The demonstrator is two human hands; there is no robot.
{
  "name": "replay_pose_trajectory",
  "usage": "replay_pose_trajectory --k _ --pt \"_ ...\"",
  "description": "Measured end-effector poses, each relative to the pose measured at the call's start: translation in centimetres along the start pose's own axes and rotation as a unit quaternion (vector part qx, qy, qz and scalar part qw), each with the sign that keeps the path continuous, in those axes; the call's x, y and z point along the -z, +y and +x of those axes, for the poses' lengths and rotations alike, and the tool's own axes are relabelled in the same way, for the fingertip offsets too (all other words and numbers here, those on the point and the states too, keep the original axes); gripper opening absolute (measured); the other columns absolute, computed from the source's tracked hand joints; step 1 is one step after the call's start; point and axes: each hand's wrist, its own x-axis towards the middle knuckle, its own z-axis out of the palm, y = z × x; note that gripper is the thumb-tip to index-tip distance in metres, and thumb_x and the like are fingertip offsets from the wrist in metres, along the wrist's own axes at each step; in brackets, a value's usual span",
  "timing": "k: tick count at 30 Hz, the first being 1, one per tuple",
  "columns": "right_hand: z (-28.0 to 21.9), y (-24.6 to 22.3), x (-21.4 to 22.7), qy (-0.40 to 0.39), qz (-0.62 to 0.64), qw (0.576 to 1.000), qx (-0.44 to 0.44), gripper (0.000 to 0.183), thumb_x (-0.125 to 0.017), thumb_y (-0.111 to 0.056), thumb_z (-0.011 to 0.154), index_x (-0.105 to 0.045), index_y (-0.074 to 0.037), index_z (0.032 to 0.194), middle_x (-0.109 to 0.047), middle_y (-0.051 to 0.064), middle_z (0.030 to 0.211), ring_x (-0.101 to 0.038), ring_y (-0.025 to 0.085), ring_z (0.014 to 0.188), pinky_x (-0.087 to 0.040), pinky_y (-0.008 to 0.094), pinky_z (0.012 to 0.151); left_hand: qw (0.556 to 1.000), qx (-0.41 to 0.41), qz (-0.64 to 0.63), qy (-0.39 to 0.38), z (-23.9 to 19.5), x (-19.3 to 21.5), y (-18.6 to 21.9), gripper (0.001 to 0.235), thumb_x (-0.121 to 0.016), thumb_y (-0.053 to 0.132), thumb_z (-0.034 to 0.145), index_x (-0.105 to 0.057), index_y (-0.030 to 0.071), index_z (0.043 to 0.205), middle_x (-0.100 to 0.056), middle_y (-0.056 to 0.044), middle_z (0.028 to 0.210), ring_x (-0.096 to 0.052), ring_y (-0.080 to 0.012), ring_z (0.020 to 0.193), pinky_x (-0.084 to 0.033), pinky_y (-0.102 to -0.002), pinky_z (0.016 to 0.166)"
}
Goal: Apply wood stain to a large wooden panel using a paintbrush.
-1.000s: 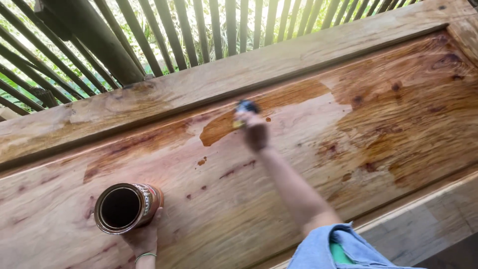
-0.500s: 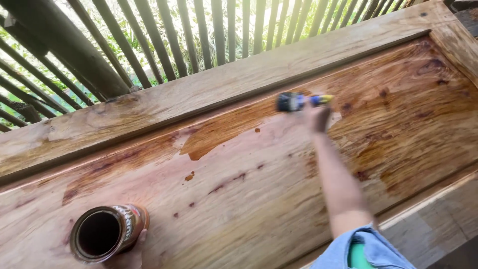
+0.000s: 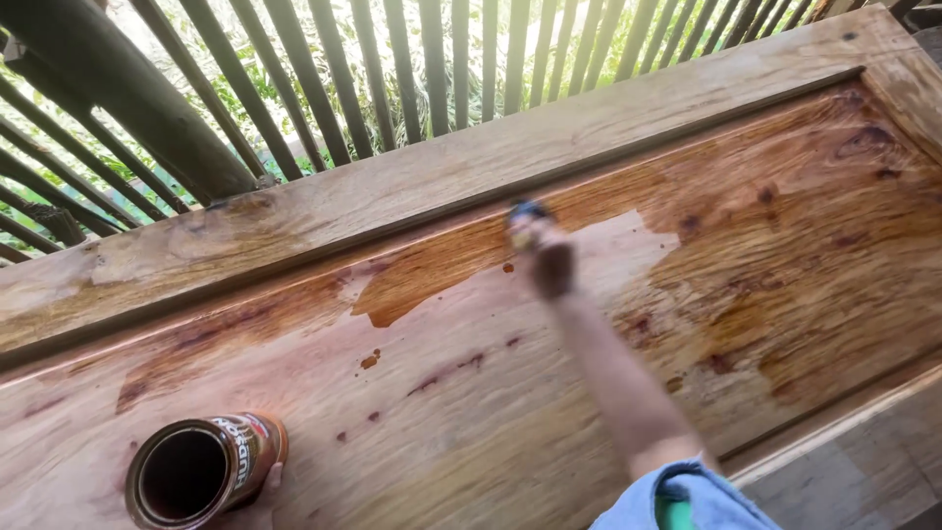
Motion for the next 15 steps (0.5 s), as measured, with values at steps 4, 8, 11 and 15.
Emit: replay_pose_trajectory --k 4,8,11,15 --pt "-4.9 -12.6 -4.3 -0.064 0.190 0.979 0.047 0.009 -0.076 0.000 0.086 -0.069 -0.004 0.091 -0.077 0.013 0.094 -0.076 0.023 0.080 -0.066 0.025 0.065 0.999 0.023 0.026 -0.005 -0.4 0.2 0.9 0.099 -0.086 0.009 0.065 -0.037 -0.016 0.148 -0.051 -0.034 0.141 -0.056 -0.0442 0.122 -0.049 -0.048 0.101" --pt "-5.9 -19.7 -4.3 -0.081 0.327 0.940 -0.047 0.011 -0.069 -0.003 0.093 -0.065 0.002 0.102 -0.075 0.015 0.092 -0.071 0.016 0.069 -0.063 0.018 0.057 0.991 0.102 -0.077 -0.049 0.6 1.0 5.3 0.102 -0.079 0.003 0.066 -0.026 -0.008 0.152 -0.044 -0.026 0.147 -0.049 -0.0348 0.128 -0.043 -0.041 0.109" --pt "-6.6 -11.9 -5.0 -0.044 0.312 0.944 -0.093 0.013 -0.070 -0.003 0.092 -0.065 -0.003 0.104 -0.075 0.014 0.095 -0.075 0.017 0.077 -0.066 0.021 0.062 0.994 0.078 0.058 -0.054 1.4 1.3 7.4 0.106 -0.085 0.021 0.066 -0.030 -0.012 0.150 -0.047 -0.030 0.144 -0.051 -0.0419 0.125 -0.040 -0.047 0.110" --pt "-5.0 5.6 2.7 -0.013 0.303 0.921 -0.244 0.006 -0.063 -0.006 0.099 -0.059 -0.002 0.098 -0.068 0.014 0.093 -0.070 0.022 0.076 -0.065 0.029 0.065 0.992 0.097 0.046 -0.060 1.4 1.5 7.6 0.107 -0.085 0.022 0.064 -0.029 -0.011 0.150 -0.046 -0.029 0.144 -0.050 -0.0411 0.126 -0.038 -0.047 0.112"
